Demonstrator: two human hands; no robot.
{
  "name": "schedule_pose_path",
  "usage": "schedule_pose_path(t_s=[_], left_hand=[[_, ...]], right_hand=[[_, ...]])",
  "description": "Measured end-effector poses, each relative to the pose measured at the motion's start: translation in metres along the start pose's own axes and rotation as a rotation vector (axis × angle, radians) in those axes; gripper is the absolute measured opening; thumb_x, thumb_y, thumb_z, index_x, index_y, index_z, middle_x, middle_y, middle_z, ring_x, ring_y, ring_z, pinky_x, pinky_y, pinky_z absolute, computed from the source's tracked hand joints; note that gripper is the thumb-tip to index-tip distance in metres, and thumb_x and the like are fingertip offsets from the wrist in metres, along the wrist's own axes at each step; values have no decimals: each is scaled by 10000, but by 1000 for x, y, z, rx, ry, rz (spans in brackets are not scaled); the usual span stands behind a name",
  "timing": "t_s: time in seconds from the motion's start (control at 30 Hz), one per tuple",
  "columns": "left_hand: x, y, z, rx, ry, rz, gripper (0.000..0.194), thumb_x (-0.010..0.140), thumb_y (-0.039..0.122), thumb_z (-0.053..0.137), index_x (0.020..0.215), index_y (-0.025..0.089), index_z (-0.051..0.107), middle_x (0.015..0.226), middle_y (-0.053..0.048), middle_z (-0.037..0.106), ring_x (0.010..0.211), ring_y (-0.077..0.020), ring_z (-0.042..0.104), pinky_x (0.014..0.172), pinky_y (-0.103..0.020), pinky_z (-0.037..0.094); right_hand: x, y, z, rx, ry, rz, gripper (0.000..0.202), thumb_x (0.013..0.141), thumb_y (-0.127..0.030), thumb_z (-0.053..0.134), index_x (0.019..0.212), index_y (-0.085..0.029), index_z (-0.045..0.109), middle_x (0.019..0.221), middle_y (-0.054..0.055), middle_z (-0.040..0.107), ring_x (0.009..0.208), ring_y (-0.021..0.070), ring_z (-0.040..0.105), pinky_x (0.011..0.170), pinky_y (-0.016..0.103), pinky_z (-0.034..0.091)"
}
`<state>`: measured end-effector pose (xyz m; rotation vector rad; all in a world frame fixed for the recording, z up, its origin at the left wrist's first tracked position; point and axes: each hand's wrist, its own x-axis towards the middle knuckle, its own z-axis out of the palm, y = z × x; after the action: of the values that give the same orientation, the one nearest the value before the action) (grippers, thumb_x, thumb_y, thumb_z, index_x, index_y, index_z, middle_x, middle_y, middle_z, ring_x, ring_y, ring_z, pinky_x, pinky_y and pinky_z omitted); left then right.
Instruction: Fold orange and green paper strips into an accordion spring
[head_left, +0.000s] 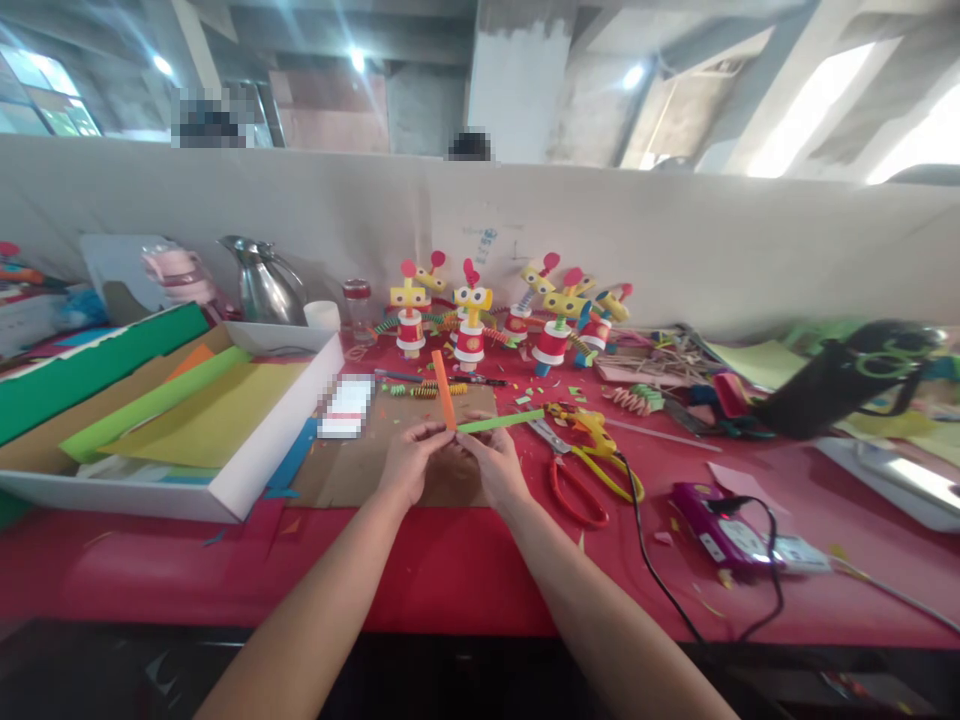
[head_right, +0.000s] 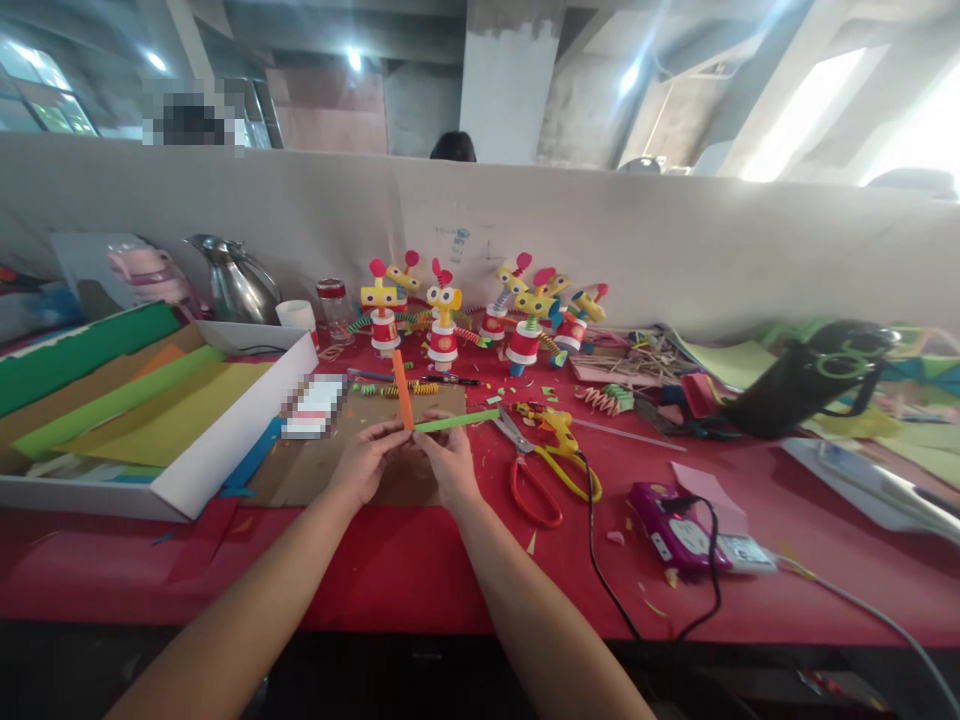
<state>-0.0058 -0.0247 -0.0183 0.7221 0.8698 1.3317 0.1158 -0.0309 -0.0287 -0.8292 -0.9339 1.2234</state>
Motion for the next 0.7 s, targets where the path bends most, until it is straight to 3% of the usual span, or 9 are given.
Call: schedule_pose_path(t_s=[0.2,0.7], left_hand=[[1,11,-5,-14,16,-67,228,495,153,815,708,123,737,719,-45,730,668,-129,663,691,-222,512],[0,7,-2,100,-3,-40,253,469,195,821,703,126,754,662,-52,723,641,-144,638,707,-270,475]], right_hand=[[7,0,-6,-135,-148,-42,214,700,-303,674,892,-208,680,808,22,684,713,150,614,570,235,459],[13,2,-12,-239,-164,-54,159,698,-331,706,781,-195,695,691,1,658,611,122,580,592,243,465]])
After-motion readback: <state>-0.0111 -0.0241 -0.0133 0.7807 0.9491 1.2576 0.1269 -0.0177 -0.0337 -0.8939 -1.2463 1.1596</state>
